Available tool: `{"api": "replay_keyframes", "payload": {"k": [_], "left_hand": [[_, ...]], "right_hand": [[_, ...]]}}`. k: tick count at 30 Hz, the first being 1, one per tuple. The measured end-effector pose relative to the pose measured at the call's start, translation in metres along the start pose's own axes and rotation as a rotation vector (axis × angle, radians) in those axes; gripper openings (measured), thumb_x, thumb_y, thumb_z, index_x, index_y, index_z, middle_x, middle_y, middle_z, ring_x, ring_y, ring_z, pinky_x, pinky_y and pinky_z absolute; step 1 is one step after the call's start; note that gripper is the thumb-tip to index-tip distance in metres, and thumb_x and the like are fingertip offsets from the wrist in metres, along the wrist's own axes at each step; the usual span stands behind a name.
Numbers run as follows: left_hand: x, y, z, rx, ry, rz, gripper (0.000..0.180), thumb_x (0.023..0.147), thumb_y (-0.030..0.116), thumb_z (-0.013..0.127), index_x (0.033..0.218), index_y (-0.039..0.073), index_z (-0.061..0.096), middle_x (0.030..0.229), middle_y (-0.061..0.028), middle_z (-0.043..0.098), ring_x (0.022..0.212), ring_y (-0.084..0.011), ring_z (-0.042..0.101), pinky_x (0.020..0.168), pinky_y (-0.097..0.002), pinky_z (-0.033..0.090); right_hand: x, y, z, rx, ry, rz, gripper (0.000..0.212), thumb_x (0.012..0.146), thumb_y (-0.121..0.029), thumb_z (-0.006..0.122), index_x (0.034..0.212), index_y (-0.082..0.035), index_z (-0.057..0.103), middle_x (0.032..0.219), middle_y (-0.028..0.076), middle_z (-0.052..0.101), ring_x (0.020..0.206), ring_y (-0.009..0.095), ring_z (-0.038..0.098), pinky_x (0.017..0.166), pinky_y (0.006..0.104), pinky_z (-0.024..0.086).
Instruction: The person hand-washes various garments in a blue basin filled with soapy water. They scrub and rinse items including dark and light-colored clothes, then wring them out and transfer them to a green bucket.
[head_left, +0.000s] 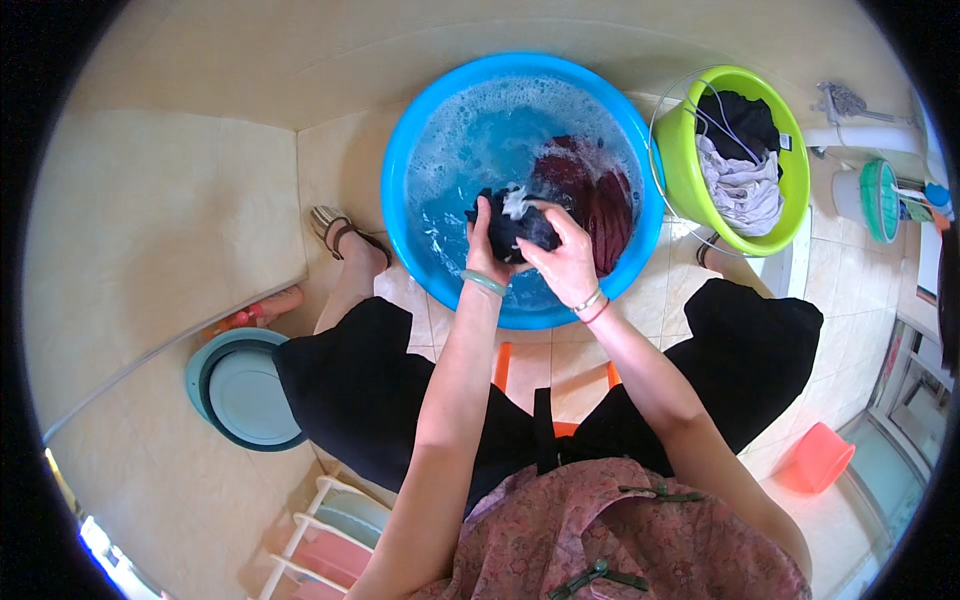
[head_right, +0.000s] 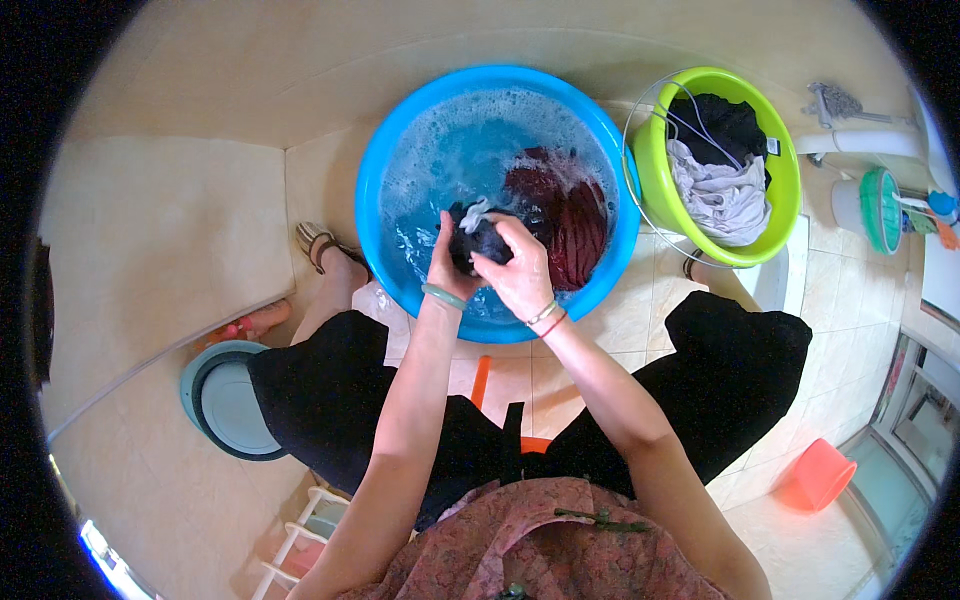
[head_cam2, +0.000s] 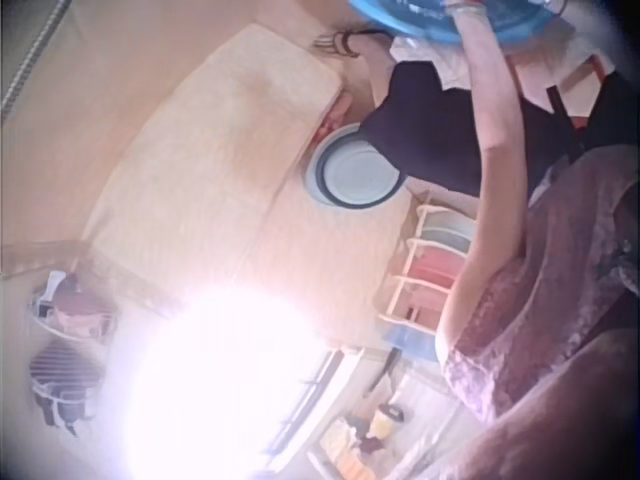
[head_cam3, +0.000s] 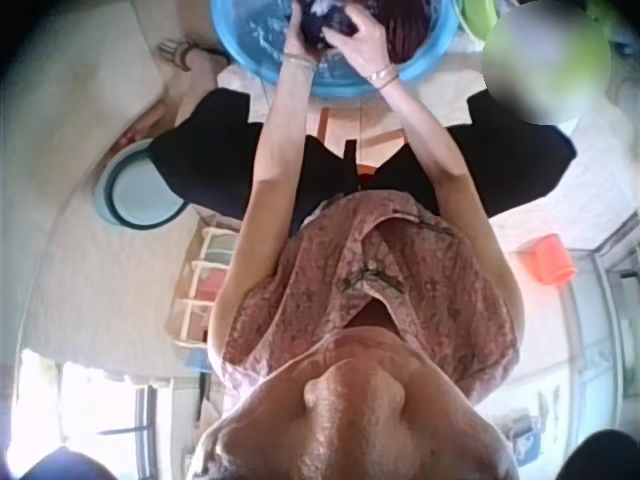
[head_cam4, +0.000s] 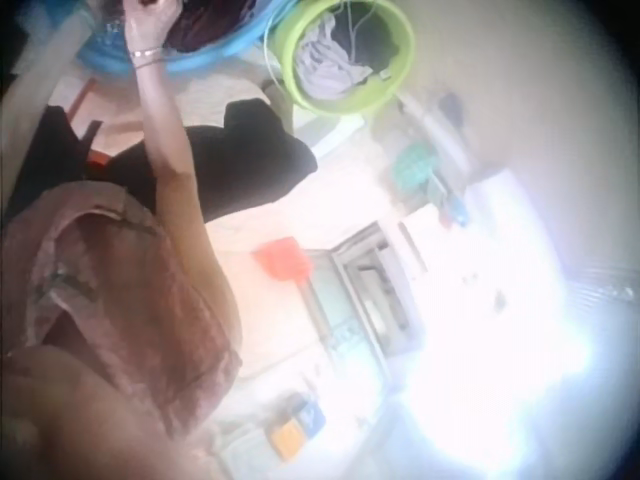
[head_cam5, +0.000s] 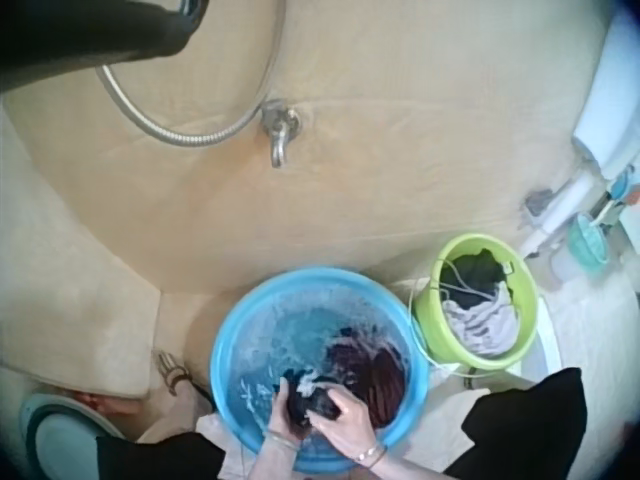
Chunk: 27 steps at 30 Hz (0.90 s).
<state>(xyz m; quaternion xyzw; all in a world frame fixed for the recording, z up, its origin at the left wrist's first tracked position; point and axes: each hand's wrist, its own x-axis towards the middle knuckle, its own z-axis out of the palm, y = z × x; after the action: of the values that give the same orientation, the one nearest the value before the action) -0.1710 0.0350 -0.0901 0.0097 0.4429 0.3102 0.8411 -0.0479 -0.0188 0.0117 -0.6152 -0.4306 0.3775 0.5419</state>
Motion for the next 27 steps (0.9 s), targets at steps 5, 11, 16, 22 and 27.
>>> {"api": "replay_keyframes", "payload": {"k": [5, 11, 16, 22, 27], "left_hand": [[-0.029, 0.003, 0.009, -0.188, -0.357, -0.086, 0.047, 0.096, 0.046, 0.047, 0.121, 0.009, 0.058, 0.115, -0.0134, 0.065, 0.101, -0.0283, 0.065, 0.090, -0.0444, 0.052], [-0.044, -0.007, 0.007, -0.100, -0.304, 0.001, 0.052, 0.097, 0.041, 0.031, 0.137, 0.009, 0.045, 0.137, -0.0159, 0.049, 0.122, -0.0348, 0.050, 0.100, -0.0588, 0.042], [-0.099, 0.011, 0.082, -0.077, 0.290, -0.141, 0.075, 0.088, 0.060, 0.052, 0.145, 0.017, 0.028, 0.144, -0.0156, 0.033, 0.136, -0.0458, 0.025, 0.102, -0.0706, 0.030], [-0.073, 0.003, 0.051, 0.013, -0.143, -0.144, 0.055, 0.093, 0.053, 0.040, 0.132, 0.016, 0.052, 0.132, -0.0110, 0.055, 0.119, -0.0316, 0.054, 0.095, -0.0592, 0.044], [-0.060, -0.013, 0.039, -0.025, -0.021, -0.033, 0.037, 0.098, 0.029, 0.040, 0.119, 0.006, 0.059, 0.120, -0.0089, 0.063, 0.105, -0.0268, 0.063, 0.091, -0.0419, 0.051]], "right_hand": [[-0.032, -0.044, -0.021, 0.016, -0.067, -0.006, 0.028, 0.075, 0.000, 0.073, 0.100, 0.001, 0.060, 0.092, 0.006, 0.064, 0.084, 0.009, 0.060, 0.075, 0.0253, 0.049], [-0.016, -0.058, -0.037, 0.490, 0.071, 0.110, 0.022, 0.080, -0.003, 0.071, 0.098, -0.002, 0.059, 0.091, 0.001, 0.064, 0.082, 0.008, 0.059, 0.072, 0.0244, 0.050], [-0.002, -0.047, -0.042, 0.709, 0.131, 0.092, 0.019, 0.081, 0.002, 0.068, 0.097, -0.003, 0.058, 0.094, 0.002, 0.064, 0.087, 0.008, 0.059, 0.078, 0.0236, 0.049], [-0.031, -0.061, -0.032, 0.770, 0.048, 0.179, 0.024, 0.079, 0.006, 0.069, 0.098, -0.002, 0.057, 0.096, 0.003, 0.064, 0.088, 0.009, 0.060, 0.078, 0.0241, 0.050], [-0.013, -0.055, -0.046, 0.731, 0.183, 0.119, 0.019, 0.083, -0.001, 0.068, 0.099, -0.003, 0.058, 0.096, 0.002, 0.063, 0.087, 0.011, 0.059, 0.081, 0.0263, 0.048]]}}
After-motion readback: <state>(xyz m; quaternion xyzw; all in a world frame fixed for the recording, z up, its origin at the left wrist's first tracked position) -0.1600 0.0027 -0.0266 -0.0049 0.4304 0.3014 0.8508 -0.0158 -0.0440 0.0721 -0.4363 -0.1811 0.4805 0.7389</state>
